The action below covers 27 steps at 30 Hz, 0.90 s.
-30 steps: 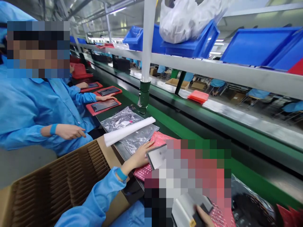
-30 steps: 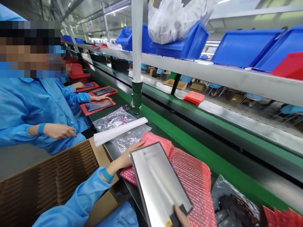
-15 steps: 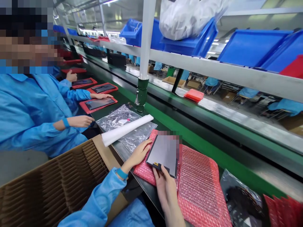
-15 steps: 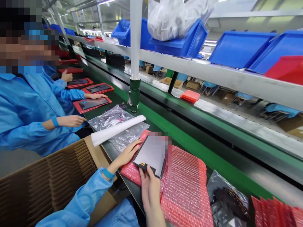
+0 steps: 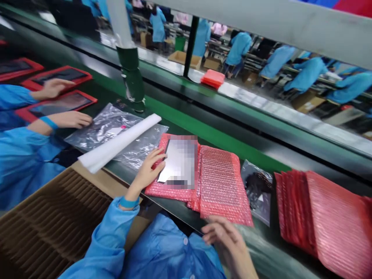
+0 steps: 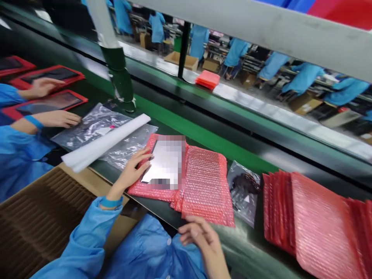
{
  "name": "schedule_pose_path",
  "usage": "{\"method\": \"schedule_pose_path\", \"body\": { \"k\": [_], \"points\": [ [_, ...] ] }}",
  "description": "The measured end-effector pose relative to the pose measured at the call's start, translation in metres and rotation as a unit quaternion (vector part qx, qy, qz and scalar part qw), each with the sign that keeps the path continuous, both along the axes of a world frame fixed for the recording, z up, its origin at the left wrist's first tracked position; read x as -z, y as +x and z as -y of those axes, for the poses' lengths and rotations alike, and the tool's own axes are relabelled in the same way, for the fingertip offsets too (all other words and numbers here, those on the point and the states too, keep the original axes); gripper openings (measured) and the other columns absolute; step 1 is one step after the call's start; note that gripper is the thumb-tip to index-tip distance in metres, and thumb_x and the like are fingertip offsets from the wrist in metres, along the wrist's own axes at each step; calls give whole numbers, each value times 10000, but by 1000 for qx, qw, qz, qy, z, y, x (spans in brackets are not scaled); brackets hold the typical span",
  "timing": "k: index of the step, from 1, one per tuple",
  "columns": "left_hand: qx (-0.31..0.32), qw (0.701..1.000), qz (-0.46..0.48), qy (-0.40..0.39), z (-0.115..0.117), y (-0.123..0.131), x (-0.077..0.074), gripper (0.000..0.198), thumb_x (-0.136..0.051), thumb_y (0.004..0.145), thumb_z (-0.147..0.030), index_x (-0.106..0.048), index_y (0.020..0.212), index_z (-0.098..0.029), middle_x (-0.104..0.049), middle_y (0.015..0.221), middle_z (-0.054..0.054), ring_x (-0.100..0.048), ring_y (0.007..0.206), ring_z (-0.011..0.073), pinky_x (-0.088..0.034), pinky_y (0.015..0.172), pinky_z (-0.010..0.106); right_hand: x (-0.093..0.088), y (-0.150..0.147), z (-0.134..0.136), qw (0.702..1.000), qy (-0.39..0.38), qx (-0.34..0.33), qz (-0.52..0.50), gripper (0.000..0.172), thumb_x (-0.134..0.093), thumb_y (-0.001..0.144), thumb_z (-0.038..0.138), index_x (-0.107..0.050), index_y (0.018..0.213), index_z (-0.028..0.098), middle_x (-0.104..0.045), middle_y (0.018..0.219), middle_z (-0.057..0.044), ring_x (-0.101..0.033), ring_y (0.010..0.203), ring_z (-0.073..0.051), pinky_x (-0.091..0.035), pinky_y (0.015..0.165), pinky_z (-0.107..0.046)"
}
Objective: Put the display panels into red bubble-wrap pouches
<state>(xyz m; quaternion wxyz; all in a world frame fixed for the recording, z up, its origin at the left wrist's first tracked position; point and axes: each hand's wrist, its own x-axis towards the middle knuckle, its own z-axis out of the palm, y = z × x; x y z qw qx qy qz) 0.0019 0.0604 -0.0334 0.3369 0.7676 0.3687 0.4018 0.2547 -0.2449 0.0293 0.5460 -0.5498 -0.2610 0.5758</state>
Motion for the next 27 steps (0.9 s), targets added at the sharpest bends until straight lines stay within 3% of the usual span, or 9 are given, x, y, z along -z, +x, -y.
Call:
{"method": "schedule_pose_path", "body": {
  "k": [3, 5, 7, 9, 13, 16, 20, 24, 27],
  "points": [
    [18, 999, -1, 29, 8, -2, -2, 293, -655, 1077, -447, -810, 1261, -278, -697, 1554, 77, -618, 1478, 290, -399, 1332, 617, 5, 58, -3, 968, 0, 155, 196, 526, -795, 973, 670, -714, 1207, 206, -748, 884, -96, -690, 676, -233, -554, 611, -326],
    [34, 999, -13, 40, 16, -2, -2, 254, -671, 1071, -436, -832, 1208, -295, -740, 1493, 65, -653, 1433, 292, -433, 1308, 627, 11, 99, -10, 907, -52, 233, 348, 709, -694, 892, 837, -668, 1185, 191, -716, 843, -86, -659, 655, -251, -551, 616, -366],
    [46, 997, -28, 47, 26, -4, 0, 236, -699, 1056, -447, -848, 1183, -313, -761, 1461, 55, -637, 1451, 311, -484, 1270, 635, 18, 132, -16, 828, -116, 279, 473, 822, -567, 834, 922, -646, 1188, 183, -709, 895, -106, -678, 765, -296, -580, 765, -449],
    [50, 996, -32, 61, 35, -6, 3, 235, -732, 1036, -465, -859, 1184, -334, -768, 1452, 48, -609, 1480, 333, -528, 1233, 641, 24, 154, -20, 771, -171, 298, 536, 863, -539, 787, 936, -639, 1189, 180, -707, 955, -136, -690, 904, -362, -550, 923, -543],
    [53, 995, -11, 80, 45, -11, 7, 173, -763, 1024, -448, -880, 1126, -372, -815, 1353, 25, -645, 1421, 336, -581, 1184, 640, 30, 174, -23, 722, -273, 269, 576, 835, -580, 797, 912, -652, 1195, 181, -710, 1137, -226, -669, 1078, -499, -482, 985, -669],
    [66, 995, 4, 71, 46, -12, 6, 143, -760, 1030, -433, -892, 1046, -380, -847, 1235, 19, -668, 1373, 332, -605, 1152, 631, 33, 181, -26, 714, -316, 239, 578, 726, -581, 885, 843, -661, 1215, 201, -727, 1133, -200, -679, 1093, -480, -491, 978, -626],
    [73, 995, 12, 70, 45, -13, 5, 128, -767, 1026, -409, -891, 1038, -381, -851, 1162, 15, -698, 1313, 326, -627, 1111, 600, 37, 188, -25, 727, -323, 220, 564, 536, -577, 951, 768, -692, 1028, 250, -729, 997, -105, -702, 979, -363, -501, 885, -476],
    [75, 994, 20, 78, 45, -12, 4, 125, -769, 1023, -427, -888, 1021, -387, -851, 1137, 10, -716, 1271, 327, -647, 1061, 578, 39, 194, -17, 753, -294, 225, 544, 530, -568, 912, 765, -689, 885, 249, -703, 859, -64, -663, 836, -305, -438, 766, -392],
    [69, 995, 21, 76, 45, -11, 5, 161, -758, 1024, -476, -889, 1011, -384, -854, 1127, 15, -725, 1250, 329, -655, 1052, 576, 39, 199, -12, 788, -241, 229, 518, 584, -594, 844, 811, -661, 800, 232, -651, 757, -46, -612, 757, -266, -411, 708, -350]
  ]
}}
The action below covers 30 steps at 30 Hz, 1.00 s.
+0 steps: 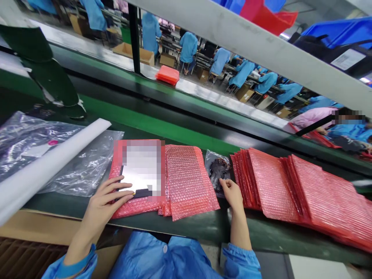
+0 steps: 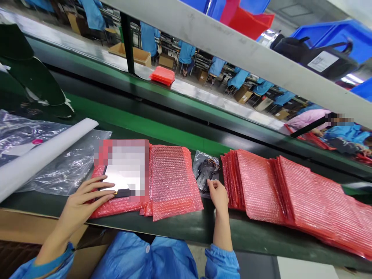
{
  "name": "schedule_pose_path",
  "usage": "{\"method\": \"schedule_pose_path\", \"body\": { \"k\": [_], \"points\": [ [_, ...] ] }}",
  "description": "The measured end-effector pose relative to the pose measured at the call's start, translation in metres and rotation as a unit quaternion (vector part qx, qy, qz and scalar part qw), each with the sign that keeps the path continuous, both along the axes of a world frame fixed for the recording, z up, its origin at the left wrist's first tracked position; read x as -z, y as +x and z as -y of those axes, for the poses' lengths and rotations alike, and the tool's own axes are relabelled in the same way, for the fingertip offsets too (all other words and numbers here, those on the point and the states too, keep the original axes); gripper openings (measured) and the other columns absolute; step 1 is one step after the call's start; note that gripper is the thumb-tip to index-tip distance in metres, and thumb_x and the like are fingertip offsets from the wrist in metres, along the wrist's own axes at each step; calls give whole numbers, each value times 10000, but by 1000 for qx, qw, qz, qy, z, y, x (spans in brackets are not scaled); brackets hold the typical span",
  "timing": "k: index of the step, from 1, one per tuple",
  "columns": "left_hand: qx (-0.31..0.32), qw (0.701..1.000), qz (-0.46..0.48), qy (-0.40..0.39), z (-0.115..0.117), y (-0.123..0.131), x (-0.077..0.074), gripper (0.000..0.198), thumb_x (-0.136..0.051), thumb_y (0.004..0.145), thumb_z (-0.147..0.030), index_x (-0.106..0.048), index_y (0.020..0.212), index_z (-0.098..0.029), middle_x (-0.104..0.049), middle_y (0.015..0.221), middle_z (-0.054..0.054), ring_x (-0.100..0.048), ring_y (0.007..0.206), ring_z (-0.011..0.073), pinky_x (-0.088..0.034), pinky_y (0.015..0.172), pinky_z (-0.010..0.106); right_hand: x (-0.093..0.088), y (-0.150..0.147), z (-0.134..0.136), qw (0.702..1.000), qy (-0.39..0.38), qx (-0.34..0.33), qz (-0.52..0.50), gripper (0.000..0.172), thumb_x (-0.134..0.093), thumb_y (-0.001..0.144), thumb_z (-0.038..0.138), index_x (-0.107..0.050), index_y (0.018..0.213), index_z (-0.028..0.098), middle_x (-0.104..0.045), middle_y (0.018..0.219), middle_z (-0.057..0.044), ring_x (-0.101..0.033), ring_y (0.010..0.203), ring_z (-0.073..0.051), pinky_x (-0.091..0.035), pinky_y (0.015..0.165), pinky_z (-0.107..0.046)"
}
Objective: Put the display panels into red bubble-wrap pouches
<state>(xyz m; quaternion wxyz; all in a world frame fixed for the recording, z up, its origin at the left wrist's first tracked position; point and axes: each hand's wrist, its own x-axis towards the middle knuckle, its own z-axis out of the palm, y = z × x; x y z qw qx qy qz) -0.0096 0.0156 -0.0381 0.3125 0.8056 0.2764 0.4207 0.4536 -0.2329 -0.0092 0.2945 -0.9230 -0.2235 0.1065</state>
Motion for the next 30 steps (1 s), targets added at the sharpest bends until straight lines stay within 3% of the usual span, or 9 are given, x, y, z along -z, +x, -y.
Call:
{"method": "schedule_pose_path", "body": {
  "k": [4, 10, 13, 15, 18, 20, 22, 26, 30],
  "points": [
    [-2, 1000, -14, -14, -1, -1, 1, 189, -757, 1022, -495, -893, 1001, -366, -856, 1123, 25, -711, 1282, 324, -641, 1093, 576, -5, 4, 4, 993, 99, -33, -49, 684, -653, 770, 898, -625, 721, 216, -574, 686, -28, -527, 679, -220, -388, 637, -328],
    [-28, 999, 12, -13, 6, 4, 8, 148, -763, 1031, -420, -893, 1016, -352, -861, 1104, 20, -727, 1257, 302, -609, 1117, 564, -16, -10, 4, 966, 248, -9, -71, 738, -798, 712, 916, -632, 751, 197, -467, 627, 25, -397, 572, -149, -305, 536, -281],
    [-53, 998, 20, -10, 14, 9, 8, 171, -741, 1050, -423, -893, 1030, -347, -867, 1095, 17, -747, 1242, 295, -588, 1135, 568, -35, -29, -15, 944, 319, -19, -81, 688, -821, 776, 863, -615, 843, 209, -439, 634, 61, -342, 543, -115, -286, 509, -245],
    [-56, 998, 23, -17, 15, 11, 3, 186, -733, 1056, -428, -894, 1031, -337, -869, 1101, 25, -751, 1252, 294, -584, 1143, 566, -56, -49, -45, 932, 335, -70, -123, 617, -903, 800, 757, -636, 910, 212, -546, 696, 36, -413, 558, -109, -328, 514, -226],
    [-42, 998, 24, -45, 13, 9, -4, 160, -765, 1033, -413, -891, 1037, -315, -866, 1127, 41, -732, 1295, 295, -582, 1158, 554, -89, -93, -111, 897, 263, -288, -210, 494, -896, 913, 637, -708, 1067, 207, -724, 854, -46, -559, 591, -139, -422, 530, -244],
    [-36, 997, 23, -67, 12, 8, -7, 156, -787, 1016, -420, -888, 1043, -304, -862, 1145, 52, -713, 1330, 303, -569, 1180, 560, -102, -127, -157, 834, 181, -457, -249, 438, -827, 984, 609, -701, 1083, 202, -764, 904, -67, -651, 637, -178, -507, 600, -286],
    [-35, 995, 24, -86, 12, 6, -9, 163, -807, 1002, -430, -885, 1048, -295, -859, 1160, 62, -702, 1351, 311, -553, 1197, 566, -103, -161, -195, 764, 109, -589, -238, 360, -713, 1064, 557, -686, 1057, 198, -764, 876, -53, -701, 709, -205, -538, 694, -315],
    [-39, 992, 41, -114, 12, 6, -7, 182, -868, 955, -417, -869, 1071, -277, -849, 1192, 75, -710, 1352, 316, -533, 1215, 551, -75, -211, -239, 735, 41, -660, -150, 236, -635, 1076, 357, -620, 896, 205, -713, 779, -12, -648, 689, -188, -437, 656, -299],
    [-53, 990, 50, -122, 9, 7, -6, 258, -935, 887, -410, -858, 1074, -250, -851, 1152, 93, -721, 1340, 335, -537, 1201, 538, -46, -224, -246, 724, 47, -672, -148, 147, -672, 1023, 239, -644, 885, 196, -675, 746, 12, -575, 667, -170, -366, 646, -299]
  ]
}}
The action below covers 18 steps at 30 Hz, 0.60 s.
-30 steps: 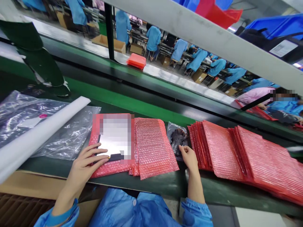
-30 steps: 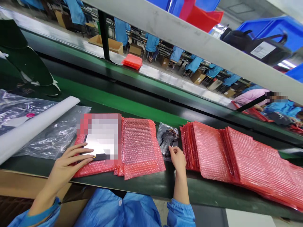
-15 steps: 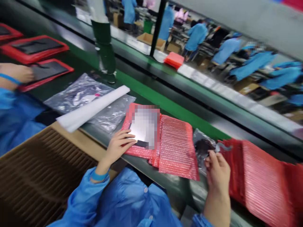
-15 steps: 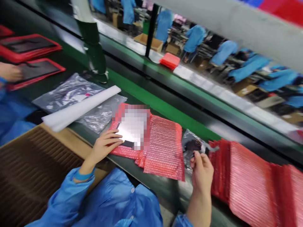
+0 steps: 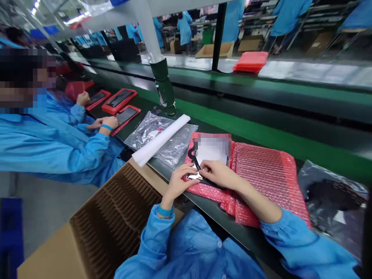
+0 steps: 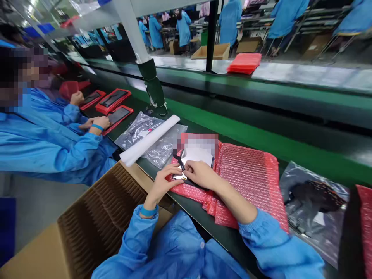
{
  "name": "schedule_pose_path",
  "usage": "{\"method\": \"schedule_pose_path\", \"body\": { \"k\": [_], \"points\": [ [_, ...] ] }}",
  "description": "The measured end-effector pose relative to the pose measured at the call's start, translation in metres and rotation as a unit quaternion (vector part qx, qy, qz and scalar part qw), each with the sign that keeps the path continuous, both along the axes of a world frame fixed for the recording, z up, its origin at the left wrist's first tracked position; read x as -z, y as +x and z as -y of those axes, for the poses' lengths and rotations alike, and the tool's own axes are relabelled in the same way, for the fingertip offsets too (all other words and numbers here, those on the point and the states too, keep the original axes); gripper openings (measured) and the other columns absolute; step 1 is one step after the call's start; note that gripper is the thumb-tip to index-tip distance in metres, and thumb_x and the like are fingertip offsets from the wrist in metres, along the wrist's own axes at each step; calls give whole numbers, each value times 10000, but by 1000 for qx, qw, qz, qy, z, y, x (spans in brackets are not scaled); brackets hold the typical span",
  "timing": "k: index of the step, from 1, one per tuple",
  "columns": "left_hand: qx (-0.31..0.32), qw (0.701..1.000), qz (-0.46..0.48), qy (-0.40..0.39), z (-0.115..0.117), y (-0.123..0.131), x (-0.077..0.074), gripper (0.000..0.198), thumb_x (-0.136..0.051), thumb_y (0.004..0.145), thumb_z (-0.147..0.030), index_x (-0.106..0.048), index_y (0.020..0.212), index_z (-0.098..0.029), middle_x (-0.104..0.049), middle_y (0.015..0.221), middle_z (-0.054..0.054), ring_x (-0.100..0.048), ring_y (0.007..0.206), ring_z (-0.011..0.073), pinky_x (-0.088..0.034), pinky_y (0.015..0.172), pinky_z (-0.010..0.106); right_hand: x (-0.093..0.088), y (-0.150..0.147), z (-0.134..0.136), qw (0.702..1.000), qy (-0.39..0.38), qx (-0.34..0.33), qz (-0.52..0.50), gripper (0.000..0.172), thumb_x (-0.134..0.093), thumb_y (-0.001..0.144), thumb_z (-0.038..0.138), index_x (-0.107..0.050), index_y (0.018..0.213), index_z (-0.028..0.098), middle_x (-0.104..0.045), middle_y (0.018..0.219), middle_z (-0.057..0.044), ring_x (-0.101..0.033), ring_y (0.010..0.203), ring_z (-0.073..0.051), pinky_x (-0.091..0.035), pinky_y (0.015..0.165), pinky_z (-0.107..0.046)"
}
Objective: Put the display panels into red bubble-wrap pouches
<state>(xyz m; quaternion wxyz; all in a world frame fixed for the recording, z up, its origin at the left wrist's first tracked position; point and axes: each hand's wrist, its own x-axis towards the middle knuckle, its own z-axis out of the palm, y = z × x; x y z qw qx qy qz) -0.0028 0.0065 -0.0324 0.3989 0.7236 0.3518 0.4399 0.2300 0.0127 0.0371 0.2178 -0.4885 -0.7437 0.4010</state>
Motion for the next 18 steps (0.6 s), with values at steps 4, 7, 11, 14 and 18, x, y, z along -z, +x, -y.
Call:
{"method": "schedule_pose_path", "body": {
  "k": [4, 7, 11, 14, 18],
  "points": [
    [2, 1000, -2, 0, 0, -1, -2, 238, -956, 865, -366, -859, 1048, -248, -854, 1135, 96, -726, 1328, 333, -546, 1188, 532, 4, 9, 5, 999, -21, -3, -39, 188, -655, 1033, 249, -606, 857, 206, -674, 724, 20, -600, 656, -170, -378, 613, -286],
    [-2, 1000, -4, -5, 0, 0, -3, 237, -964, 856, -351, -862, 1047, -254, -854, 1136, 94, -729, 1315, 326, -559, 1175, 528, 2, 12, 7, 990, -100, -5, -97, 198, -636, 1057, 273, -562, 882, 218, -703, 738, 18, -678, 647, -187, -419, 556, -272],
    [-18, 1000, 1, -12, 2, 1, -2, 270, -977, 838, -379, -862, 1043, -246, -851, 1127, 103, -733, 1307, 333, -574, 1159, 531, 3, 8, 8, 986, -130, -3, -104, 189, -648, 1065, 220, -571, 893, 210, -734, 774, 18, -713, 633, -189, -460, 570, -280],
    [-33, 999, -12, -14, 2, 1, -2, 310, -991, 817, -401, -859, 1044, -237, -850, 1130, 111, -735, 1301, 340, -569, 1163, 546, 7, 4, 8, 994, -86, 12, -60, 214, -668, 1064, 179, -585, 869, 208, -733, 726, 34, -674, 601, -170, -439, 599, -289],
    [-44, 998, -33, -12, 2, 0, -3, 332, -992, 810, -430, -858, 1042, -232, -848, 1125, 116, -733, 1299, 347, -569, 1162, 564, 11, 3, 7, 996, -73, 19, -51, 232, -709, 1051, 174, -596, 853, 212, -704, 647, 49, -666, 619, -175, -418, 627, -295]
  ]
}}
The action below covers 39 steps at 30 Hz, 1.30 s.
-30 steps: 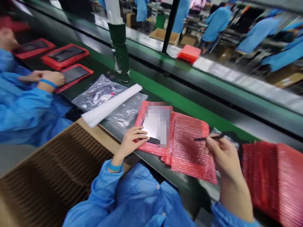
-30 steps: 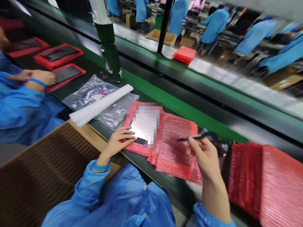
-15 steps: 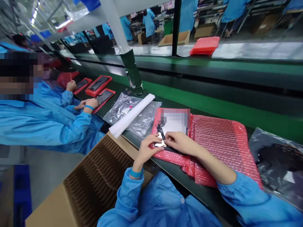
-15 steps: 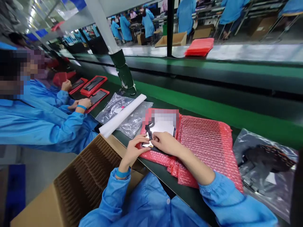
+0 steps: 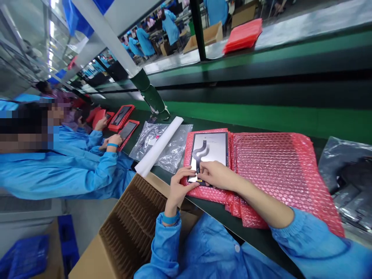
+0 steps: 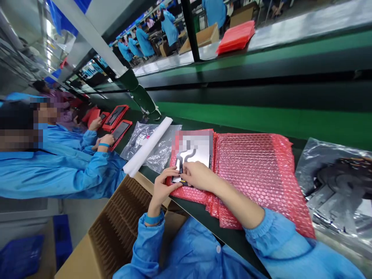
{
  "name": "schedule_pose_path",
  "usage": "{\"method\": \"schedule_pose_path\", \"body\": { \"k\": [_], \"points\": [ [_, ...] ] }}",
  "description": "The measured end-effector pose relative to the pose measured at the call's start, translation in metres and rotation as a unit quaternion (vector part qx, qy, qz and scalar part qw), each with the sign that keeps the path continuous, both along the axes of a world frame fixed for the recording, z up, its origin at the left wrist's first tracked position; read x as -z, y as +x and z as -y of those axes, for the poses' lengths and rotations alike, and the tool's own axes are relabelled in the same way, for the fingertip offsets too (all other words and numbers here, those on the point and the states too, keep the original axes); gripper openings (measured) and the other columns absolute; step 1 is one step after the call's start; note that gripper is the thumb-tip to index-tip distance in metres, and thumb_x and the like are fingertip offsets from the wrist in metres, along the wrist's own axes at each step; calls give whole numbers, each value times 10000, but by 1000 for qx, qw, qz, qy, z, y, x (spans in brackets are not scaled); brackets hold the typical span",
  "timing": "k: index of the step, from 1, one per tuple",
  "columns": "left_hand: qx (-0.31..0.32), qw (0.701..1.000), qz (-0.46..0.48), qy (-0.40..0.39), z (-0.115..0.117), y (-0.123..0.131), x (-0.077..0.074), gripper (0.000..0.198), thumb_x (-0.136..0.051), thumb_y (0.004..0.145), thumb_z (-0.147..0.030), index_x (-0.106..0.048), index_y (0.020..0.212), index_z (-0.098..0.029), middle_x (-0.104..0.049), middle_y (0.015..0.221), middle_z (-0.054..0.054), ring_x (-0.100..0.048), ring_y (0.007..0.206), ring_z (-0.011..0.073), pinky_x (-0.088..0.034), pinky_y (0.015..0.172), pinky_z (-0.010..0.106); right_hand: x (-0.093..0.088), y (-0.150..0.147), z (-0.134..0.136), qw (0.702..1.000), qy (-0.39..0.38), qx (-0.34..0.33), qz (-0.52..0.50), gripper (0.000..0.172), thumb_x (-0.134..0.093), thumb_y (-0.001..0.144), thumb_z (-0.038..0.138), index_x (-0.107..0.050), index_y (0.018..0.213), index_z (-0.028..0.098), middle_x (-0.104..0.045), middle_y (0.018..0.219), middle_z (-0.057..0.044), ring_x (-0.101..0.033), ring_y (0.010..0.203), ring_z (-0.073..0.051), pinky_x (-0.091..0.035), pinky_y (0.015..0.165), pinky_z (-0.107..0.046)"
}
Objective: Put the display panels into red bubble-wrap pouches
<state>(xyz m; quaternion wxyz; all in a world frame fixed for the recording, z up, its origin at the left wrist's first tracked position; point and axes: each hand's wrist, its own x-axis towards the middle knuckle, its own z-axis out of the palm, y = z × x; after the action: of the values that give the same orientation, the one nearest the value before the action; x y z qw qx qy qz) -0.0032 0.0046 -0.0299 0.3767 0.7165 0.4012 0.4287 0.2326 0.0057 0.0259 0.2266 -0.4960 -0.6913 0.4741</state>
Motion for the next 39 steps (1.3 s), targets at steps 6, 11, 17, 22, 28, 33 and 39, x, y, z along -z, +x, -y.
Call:
{"method": "schedule_pose_path", "body": {
  "k": [6, 11, 17, 22, 28, 33, 39],
  "points": [
    [3, 1000, 3, 4, 1, 0, 0, 316, -991, 816, -404, -857, 1048, -237, -847, 1141, 112, -725, 1307, 338, -564, 1170, 563, 1, 1, -2, 1000, -4, 0, 7, 247, -721, 1026, 156, -584, 827, 208, -716, 679, 38, -671, 603, -170, -406, 601, -293],
    [9, 1000, 7, 5, 1, 1, -1, 310, -993, 817, -376, -853, 1056, -237, -846, 1135, 110, -718, 1317, 334, -550, 1191, 573, -2, 1, -3, 1000, 0, 10, 27, 264, -723, 1017, 154, -584, 799, 205, -691, 667, 37, -650, 552, -166, -399, 600, -297],
    [10, 1000, 19, -6, 1, 2, -2, 305, -990, 822, -367, -850, 1062, -239, -842, 1160, 113, -711, 1336, 340, -546, 1196, 576, -1, -1, -4, 999, 17, 10, 43, 256, -708, 1020, 156, -579, 806, 208, -679, 664, 40, -651, 570, -171, -384, 625, -303],
    [7, 1000, 12, -9, 2, 1, -3, 307, -991, 819, -371, -853, 1062, -242, -845, 1136, 107, -717, 1329, 344, -553, 1185, 574, -5, 1, -3, 999, -25, -8, 33, 250, -671, 1058, 207, -585, 823, 204, -697, 695, 41, -644, 502, -154, -406, 594, -295],
    [8, 1000, 9, -8, 2, 1, -4, 290, -990, 820, -366, -855, 1043, -240, -849, 1144, 109, -718, 1327, 337, -555, 1184, 567, -8, -1, -4, 998, -16, -2, 57, 232, -674, 1046, 200, -601, 826, 200, -679, 685, 37, -633, 531, -156, -398, 628, -298],
    [5, 1000, 8, -13, 2, 1, -5, 297, -986, 826, -377, -855, 1053, -237, -846, 1145, 112, -713, 1334, 340, -551, 1188, 572, -8, -4, -5, 996, 15, 8, 87, 225, -699, 1021, 186, -627, 808, 203, -673, 697, 9, -630, 677, -194, -354, 663, -318],
    [5, 1000, 2, -11, 2, 1, -3, 305, -983, 831, -387, -854, 1063, -236, -846, 1148, 112, -716, 1329, 336, -552, 1188, 564, -7, -6, -2, 993, 33, 19, 110, 196, -719, 1016, 187, -656, 830, 199, -689, 778, -11, -609, 749, -204, -333, 671, -316]
  ]
}}
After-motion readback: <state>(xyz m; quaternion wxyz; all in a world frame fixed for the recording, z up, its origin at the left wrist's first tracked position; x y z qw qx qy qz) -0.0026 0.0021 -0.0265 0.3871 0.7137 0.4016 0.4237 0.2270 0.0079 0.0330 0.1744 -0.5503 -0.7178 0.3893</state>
